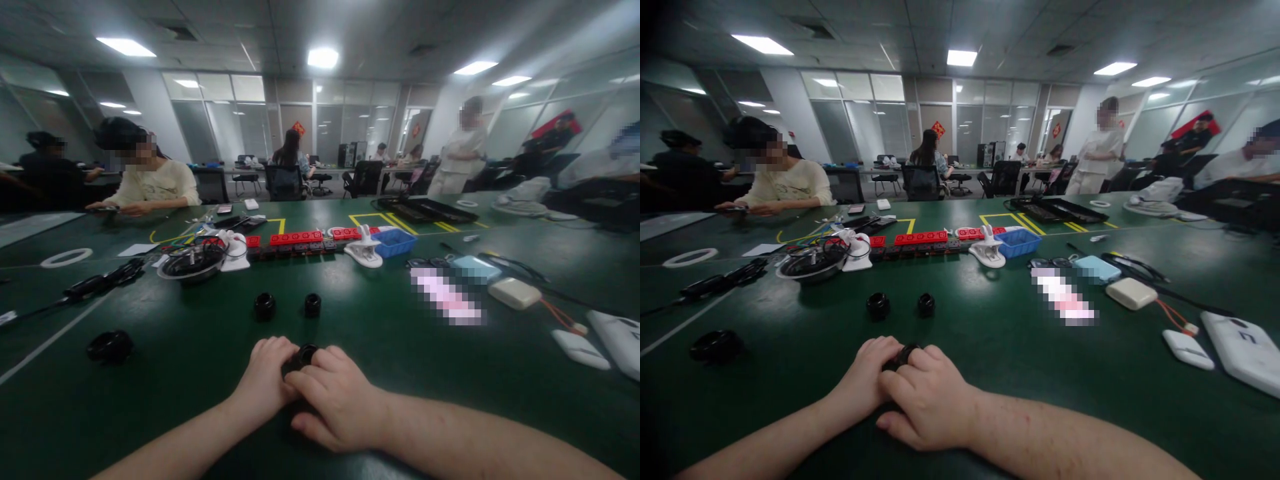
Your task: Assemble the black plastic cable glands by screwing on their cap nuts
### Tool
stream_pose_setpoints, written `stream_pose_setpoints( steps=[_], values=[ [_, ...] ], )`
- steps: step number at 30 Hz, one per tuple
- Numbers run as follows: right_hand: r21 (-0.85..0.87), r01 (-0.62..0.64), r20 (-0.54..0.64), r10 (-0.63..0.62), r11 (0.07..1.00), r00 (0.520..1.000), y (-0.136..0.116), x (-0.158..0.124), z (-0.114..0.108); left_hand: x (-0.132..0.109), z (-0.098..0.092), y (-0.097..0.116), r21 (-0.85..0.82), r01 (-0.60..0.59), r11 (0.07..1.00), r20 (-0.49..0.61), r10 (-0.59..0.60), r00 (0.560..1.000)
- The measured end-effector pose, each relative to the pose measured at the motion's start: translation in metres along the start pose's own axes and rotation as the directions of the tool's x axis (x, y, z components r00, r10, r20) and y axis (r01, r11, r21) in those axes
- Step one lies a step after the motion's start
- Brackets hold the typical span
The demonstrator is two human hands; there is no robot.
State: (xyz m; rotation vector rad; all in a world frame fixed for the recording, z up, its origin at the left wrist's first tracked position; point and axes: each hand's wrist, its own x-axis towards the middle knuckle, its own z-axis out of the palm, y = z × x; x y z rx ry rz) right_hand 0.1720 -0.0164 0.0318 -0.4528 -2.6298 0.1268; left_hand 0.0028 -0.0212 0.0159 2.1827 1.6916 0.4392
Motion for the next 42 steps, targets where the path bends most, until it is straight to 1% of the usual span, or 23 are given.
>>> stream_pose_setpoints(
  steps=[6, 9, 13, 18, 23, 30, 36, 42],
  values=[
    [-0.046, -0.005, -0.025, 0.004, 0.999, 1.000, 0.000, -0.001, -0.001, 0.000, -0.002, 0.002, 0.002, 0.015, 1.000, 0.011, -0.015, 1.000],
    [-0.062, -0.012, -0.051, 0.009, 0.998, 0.999, 0.001, -0.001, -0.002, -0.001, -0.003, 0.003, 0.012, 0.000, 1.000, -0.008, 0.000, 1.000],
    [-0.086, -0.035, -0.047, 0.031, 0.996, 0.998, 0.002, -0.002, -0.004, -0.001, -0.002, 0.004, 0.035, -0.009, 0.999, -0.024, 0.010, 1.000],
    [-0.078, -0.054, -0.067, 0.048, 0.995, 0.997, 0.006, -0.002, -0.006, 0.000, -0.003, 0.004, 0.025, 0.000, 1.000, 0.001, 0.000, 1.000],
    [-0.062, -0.074, -0.070, 0.070, 0.995, 0.995, 0.010, -0.001, -0.006, -0.001, -0.002, 0.003, 0.005, -0.010, 1.000, -0.013, 0.010, 1.000],
    [-0.052, -0.138, -0.032, 0.137, 0.989, 0.990, 0.017, -0.001, -0.005, 0.000, 0.000, 0.001, 0.014, -0.021, 1.000, -0.006, 0.021, 1.000],
    [-0.065, -0.181, -0.015, 0.181, 0.981, 0.983, 0.018, 0.000, -0.006, 0.001, 0.003, -0.003, 0.028, -0.056, 0.998, -0.032, 0.057, 0.998],
    [-0.073, -0.232, 0.014, 0.234, 0.970, 0.972, 0.020, 0.002, -0.008, 0.001, 0.003, -0.002, 0.043, -0.079, 0.996, -0.039, 0.081, 0.996]
  ],
)
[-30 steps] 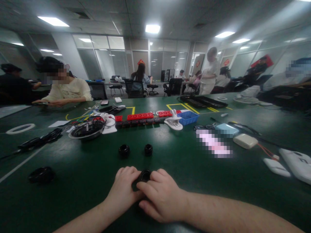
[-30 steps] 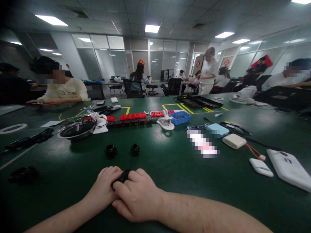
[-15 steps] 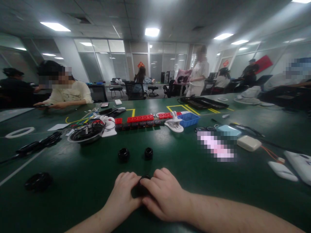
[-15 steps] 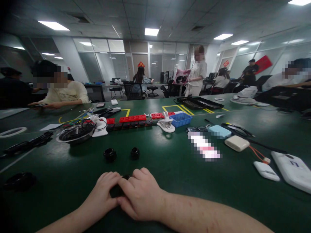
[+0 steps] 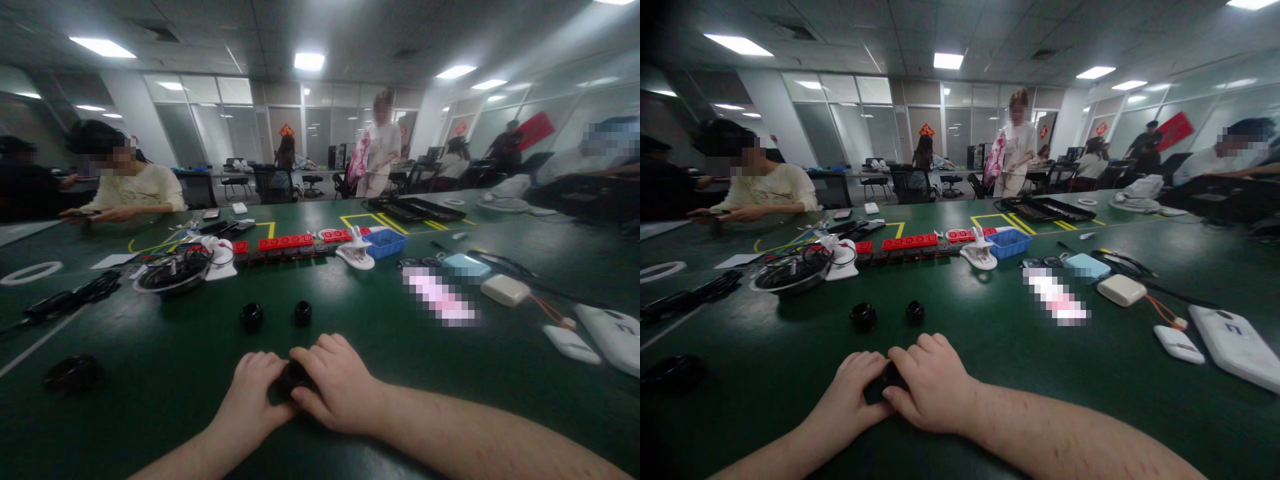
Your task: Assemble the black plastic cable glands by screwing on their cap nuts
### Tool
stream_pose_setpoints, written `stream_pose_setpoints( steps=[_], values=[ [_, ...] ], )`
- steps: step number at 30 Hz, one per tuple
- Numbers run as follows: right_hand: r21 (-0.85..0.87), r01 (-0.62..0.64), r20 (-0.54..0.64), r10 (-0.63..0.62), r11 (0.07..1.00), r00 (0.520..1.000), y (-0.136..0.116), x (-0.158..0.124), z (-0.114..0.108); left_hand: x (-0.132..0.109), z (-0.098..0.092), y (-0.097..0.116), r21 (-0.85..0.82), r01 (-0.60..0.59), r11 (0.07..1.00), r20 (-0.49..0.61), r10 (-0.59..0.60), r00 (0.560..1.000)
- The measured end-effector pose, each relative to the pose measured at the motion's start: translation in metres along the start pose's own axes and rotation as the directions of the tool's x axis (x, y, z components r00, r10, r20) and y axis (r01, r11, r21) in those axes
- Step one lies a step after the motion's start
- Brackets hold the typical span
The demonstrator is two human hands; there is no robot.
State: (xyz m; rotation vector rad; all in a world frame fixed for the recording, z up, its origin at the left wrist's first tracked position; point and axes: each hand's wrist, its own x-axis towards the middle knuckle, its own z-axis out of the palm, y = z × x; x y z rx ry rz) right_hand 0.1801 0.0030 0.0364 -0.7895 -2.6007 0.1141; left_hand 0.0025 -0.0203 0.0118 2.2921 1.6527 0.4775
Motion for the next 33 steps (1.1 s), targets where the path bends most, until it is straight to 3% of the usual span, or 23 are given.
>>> stream_pose_setpoints(
  steps=[33],
  values=[
    [0.030, -0.015, 0.009, 0.015, 0.999, 1.000, -0.0008, 0.0021, 0.0036, -0.0012, -0.0015, 0.0030, 0.003, -0.035, 0.999, -0.024, 0.035, 0.999]
  ],
)
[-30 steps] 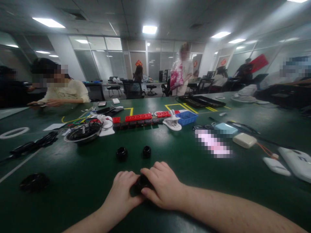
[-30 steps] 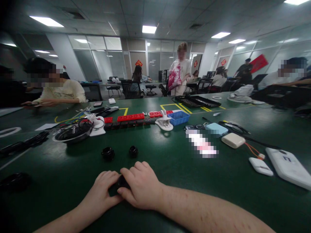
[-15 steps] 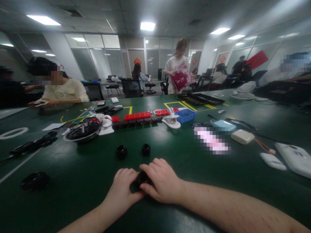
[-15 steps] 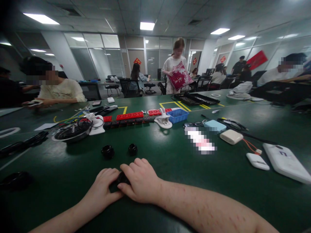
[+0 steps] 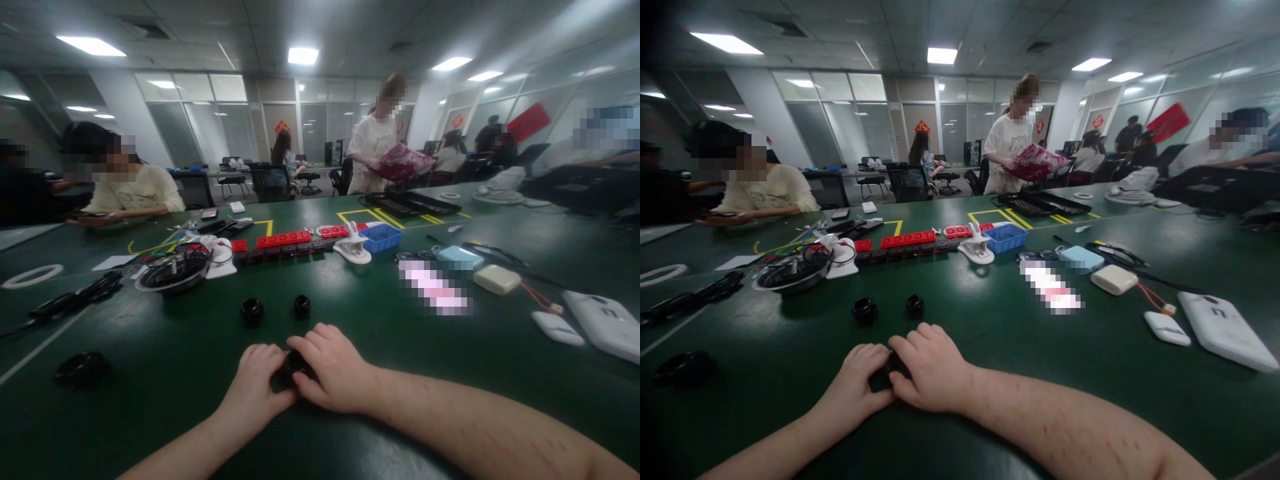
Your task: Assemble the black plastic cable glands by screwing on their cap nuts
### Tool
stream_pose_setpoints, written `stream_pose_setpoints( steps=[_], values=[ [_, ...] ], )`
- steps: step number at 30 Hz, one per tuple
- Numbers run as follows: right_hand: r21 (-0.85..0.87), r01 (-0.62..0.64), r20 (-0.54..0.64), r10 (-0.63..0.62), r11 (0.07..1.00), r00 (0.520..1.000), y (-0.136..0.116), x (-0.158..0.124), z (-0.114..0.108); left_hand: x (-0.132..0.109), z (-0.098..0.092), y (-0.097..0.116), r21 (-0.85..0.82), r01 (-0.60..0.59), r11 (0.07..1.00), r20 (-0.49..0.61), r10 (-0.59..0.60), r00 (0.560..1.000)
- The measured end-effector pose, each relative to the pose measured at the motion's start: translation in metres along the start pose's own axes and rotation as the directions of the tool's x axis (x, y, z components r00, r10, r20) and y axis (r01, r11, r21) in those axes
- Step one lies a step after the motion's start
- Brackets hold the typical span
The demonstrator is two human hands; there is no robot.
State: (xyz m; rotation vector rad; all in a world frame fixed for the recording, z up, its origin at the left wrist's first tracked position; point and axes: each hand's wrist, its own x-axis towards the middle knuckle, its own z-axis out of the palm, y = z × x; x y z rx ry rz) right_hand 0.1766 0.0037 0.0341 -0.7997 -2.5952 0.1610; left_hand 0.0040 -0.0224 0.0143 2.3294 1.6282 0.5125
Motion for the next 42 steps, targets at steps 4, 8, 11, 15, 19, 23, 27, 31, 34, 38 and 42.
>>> stream_pose_setpoints(
  steps=[4, 8, 11, 15, 19, 23, 27, 31, 34, 38, 42],
  values=[
    [-0.001, -0.003, 0.011, 0.003, 1.000, 1.000, -0.0012, 0.0010, 0.0004, 0.0001, -0.0010, 0.0008, -0.015, -0.002, 1.000, 0.012, 0.002, 1.000],
    [-0.020, 0.018, 0.018, -0.018, 1.000, 1.000, 0.0002, 0.0017, 0.0005, 0.0006, -0.0007, 0.0008, -0.021, 0.006, 1.000, 0.016, -0.006, 1.000],
    [-0.040, 0.041, 0.027, -0.040, 0.998, 0.999, 0.0015, 0.0022, 0.0003, 0.0008, 0.0003, 0.0002, -0.017, 0.014, 1.000, 0.018, -0.014, 1.000],
    [-0.049, 0.056, 0.034, -0.055, 0.997, 0.998, 0.0015, 0.0022, -0.0009, 0.0009, 0.0014, -0.0010, -0.015, 0.004, 1.000, 0.011, -0.004, 1.000],
    [-0.056, 0.046, 0.039, -0.044, 0.997, 0.998, 0.0007, 0.0014, -0.0026, 0.0008, -0.0002, -0.0001, -0.024, 0.008, 1.000, 0.027, -0.008, 1.000],
    [-0.052, 0.035, 0.035, -0.034, 0.998, 0.999, 0.0007, 0.0012, -0.0022, 0.0005, -0.0021, 0.0017, -0.027, 0.023, 0.999, 0.038, -0.022, 0.999],
    [-0.040, 0.014, 0.038, -0.012, 0.999, 0.999, 0.0005, 0.0015, -0.0016, 0.0000, -0.0013, 0.0009, -0.013, 0.020, 1.000, 0.035, -0.019, 0.999],
    [-0.021, -0.001, 0.027, 0.001, 1.000, 1.000, -0.0002, 0.0012, -0.0020, -0.0001, -0.0003, -0.0003, -0.006, 0.005, 1.000, 0.023, -0.005, 1.000],
    [-0.005, -0.006, 0.006, 0.006, 1.000, 1.000, -0.0007, 0.0007, -0.0023, -0.0002, -0.0009, 0.0002, -0.017, 0.003, 1.000, 0.017, -0.002, 1.000],
    [0.015, -0.020, -0.003, 0.020, 1.000, 1.000, -0.0019, 0.0001, -0.0030, -0.0002, -0.0028, 0.0022, -0.044, 0.002, 0.999, 0.015, -0.002, 1.000],
    [0.039, -0.031, -0.005, 0.031, 0.999, 0.999, -0.0036, 0.0002, -0.0045, -0.0007, -0.0053, 0.0042, -0.038, 0.026, 0.999, 0.040, -0.024, 0.999]
  ],
)
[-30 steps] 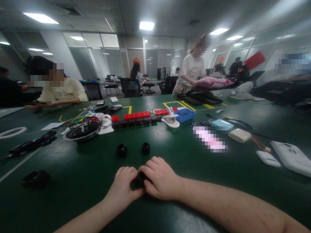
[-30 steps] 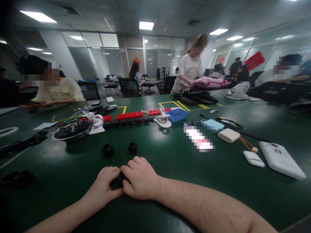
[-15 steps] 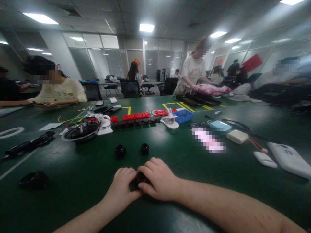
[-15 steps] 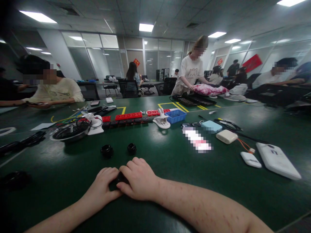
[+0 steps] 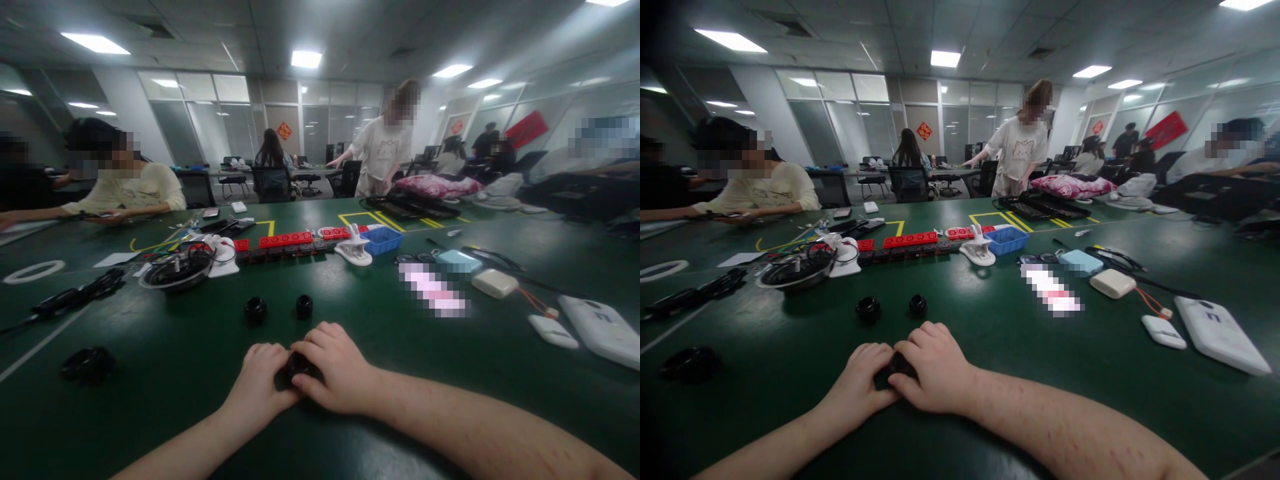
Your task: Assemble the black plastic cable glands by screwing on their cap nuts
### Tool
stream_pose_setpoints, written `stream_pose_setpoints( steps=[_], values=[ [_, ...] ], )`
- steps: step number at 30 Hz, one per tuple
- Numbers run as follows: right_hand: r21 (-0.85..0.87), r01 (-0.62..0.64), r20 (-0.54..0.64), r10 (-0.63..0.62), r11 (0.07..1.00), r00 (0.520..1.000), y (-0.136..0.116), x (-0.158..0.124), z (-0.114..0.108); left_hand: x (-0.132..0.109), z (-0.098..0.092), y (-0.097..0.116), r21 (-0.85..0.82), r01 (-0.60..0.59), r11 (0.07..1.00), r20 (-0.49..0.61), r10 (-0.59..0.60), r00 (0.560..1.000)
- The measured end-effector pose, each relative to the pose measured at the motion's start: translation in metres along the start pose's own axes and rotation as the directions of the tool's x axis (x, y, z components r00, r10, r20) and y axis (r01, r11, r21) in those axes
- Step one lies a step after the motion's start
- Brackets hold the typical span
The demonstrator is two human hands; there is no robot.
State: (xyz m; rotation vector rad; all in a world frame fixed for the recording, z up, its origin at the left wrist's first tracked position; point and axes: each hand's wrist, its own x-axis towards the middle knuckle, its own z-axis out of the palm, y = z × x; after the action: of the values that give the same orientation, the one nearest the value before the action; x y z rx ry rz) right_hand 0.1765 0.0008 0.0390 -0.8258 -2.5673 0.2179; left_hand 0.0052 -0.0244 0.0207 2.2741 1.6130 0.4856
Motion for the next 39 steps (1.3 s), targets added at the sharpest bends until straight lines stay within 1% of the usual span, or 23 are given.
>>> stream_pose_setpoints(
  steps=[5, 9, 13, 17, 23, 27, 31, 39],
  values=[
    [0.031, -0.007, -0.022, 0.008, 0.999, 1.000, -0.004, 0.002, 0.000, -0.002, -0.001, -0.001, -0.017, 0.001, 1.000, 0.017, -0.001, 1.000],
    [0.033, 0.015, 0.002, -0.015, 0.999, 1.000, -0.007, 0.005, -0.001, -0.002, -0.001, -0.003, -0.026, -0.012, 1.000, 0.020, 0.012, 1.000],
    [0.043, 0.041, 0.010, -0.041, 0.998, 0.999, -0.010, 0.007, 0.000, -0.002, -0.002, -0.002, 0.009, 0.016, 1.000, 0.038, -0.016, 0.999],
    [0.046, 0.079, -0.014, -0.079, 0.996, 0.997, -0.011, 0.007, 0.004, -0.001, 0.001, -0.004, 0.038, 0.040, 0.998, 0.027, -0.041, 0.999],
    [0.019, 0.163, -0.075, -0.161, 0.986, 0.984, -0.013, 0.004, 0.009, 0.001, 0.007, -0.008, 0.007, 0.018, 1.000, -0.005, -0.018, 1.000],
    [-0.013, 0.228, -0.061, -0.228, 0.974, 0.972, -0.014, 0.003, 0.011, 0.003, 0.008, -0.007, 0.028, -0.002, 1.000, -0.007, 0.002, 1.000],
    [-0.018, 0.281, -0.045, -0.281, 0.960, 0.959, -0.015, 0.001, 0.012, 0.003, 0.006, -0.006, 0.033, 0.008, 0.999, 0.012, -0.009, 1.000],
    [-0.021, 0.292, -0.033, -0.293, 0.956, 0.956, -0.015, -0.004, 0.009, 0.000, 0.003, -0.005, 0.028, 0.005, 1.000, -0.010, -0.005, 1.000]
  ],
)
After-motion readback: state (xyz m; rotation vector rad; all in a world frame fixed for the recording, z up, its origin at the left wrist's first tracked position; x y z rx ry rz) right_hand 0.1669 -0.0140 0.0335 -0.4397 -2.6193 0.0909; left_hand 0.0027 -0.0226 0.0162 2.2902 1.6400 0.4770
